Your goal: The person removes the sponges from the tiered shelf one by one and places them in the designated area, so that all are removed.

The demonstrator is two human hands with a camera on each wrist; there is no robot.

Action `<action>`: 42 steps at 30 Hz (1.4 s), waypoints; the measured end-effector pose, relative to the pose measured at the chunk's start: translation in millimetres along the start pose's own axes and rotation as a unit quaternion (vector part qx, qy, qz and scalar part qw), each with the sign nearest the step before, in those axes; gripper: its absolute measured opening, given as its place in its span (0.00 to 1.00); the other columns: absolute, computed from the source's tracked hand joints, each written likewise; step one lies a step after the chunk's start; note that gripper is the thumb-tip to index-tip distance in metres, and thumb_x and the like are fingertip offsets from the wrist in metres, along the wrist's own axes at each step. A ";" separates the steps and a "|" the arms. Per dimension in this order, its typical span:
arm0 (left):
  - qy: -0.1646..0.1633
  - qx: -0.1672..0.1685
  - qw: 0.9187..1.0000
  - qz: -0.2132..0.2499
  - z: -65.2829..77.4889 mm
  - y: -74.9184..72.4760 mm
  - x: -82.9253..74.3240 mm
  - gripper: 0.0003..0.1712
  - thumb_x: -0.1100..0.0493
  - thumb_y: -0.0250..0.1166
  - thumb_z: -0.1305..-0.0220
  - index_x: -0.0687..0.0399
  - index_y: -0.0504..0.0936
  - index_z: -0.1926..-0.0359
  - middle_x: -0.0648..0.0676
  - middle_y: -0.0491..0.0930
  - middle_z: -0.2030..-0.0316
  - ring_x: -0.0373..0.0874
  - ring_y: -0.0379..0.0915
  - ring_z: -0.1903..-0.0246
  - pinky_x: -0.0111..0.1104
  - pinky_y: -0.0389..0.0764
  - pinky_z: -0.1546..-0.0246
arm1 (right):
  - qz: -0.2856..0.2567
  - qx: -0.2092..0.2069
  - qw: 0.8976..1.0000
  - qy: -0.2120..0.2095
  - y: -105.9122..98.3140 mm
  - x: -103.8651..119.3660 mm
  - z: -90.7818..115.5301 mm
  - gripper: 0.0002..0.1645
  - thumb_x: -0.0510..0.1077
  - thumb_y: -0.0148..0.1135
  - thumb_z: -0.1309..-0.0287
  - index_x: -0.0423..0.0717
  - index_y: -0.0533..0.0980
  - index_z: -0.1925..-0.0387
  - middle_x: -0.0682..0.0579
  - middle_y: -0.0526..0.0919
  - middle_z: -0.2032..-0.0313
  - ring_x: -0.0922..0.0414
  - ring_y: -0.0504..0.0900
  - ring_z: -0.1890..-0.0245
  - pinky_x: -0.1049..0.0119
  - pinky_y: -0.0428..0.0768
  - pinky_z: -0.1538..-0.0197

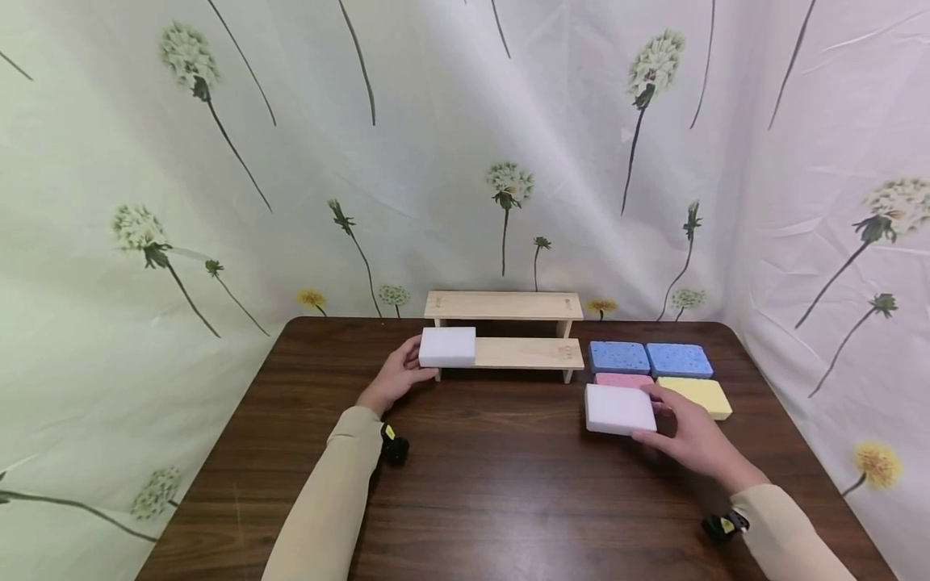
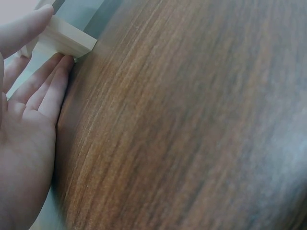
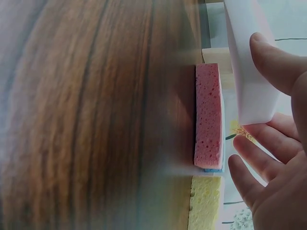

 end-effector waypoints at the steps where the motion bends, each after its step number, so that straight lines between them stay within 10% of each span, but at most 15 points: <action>1: -0.001 0.001 1.000 0.001 0.4 0.0 -0.2 0.48 0.68 0.72 0.34 0.61 0.57 0.19 0.69 0.67 0.26 0.63 0.66 0.28 0.51 0.67 0.27 | 0.002 -0.001 1.000 0.000 -0.2 -0.5 1.0 0.54 0.62 0.80 0.45 0.37 0.68 0.28 0.34 0.78 0.35 0.37 0.83 0.43 0.36 0.81 0.41; 42: -0.009 -0.002 1.000 -0.007 -0.2 -1.2 1.7 0.48 0.69 0.72 0.34 0.60 0.58 0.19 0.67 0.69 0.27 0.61 0.68 0.29 0.50 0.71 0.30 | 0.057 0.009 0.998 -0.004 2.6 -17.8 29.9 0.50 0.59 0.82 0.47 0.33 0.72 0.32 0.34 0.80 0.37 0.37 0.81 0.40 0.39 0.82 0.42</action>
Point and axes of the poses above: each hand's wrist, its own z-axis away from the middle knuckle, its own y-axis out of the palm, x = y × z, the point moved 10 cm from there along -z, towards the middle knuckle
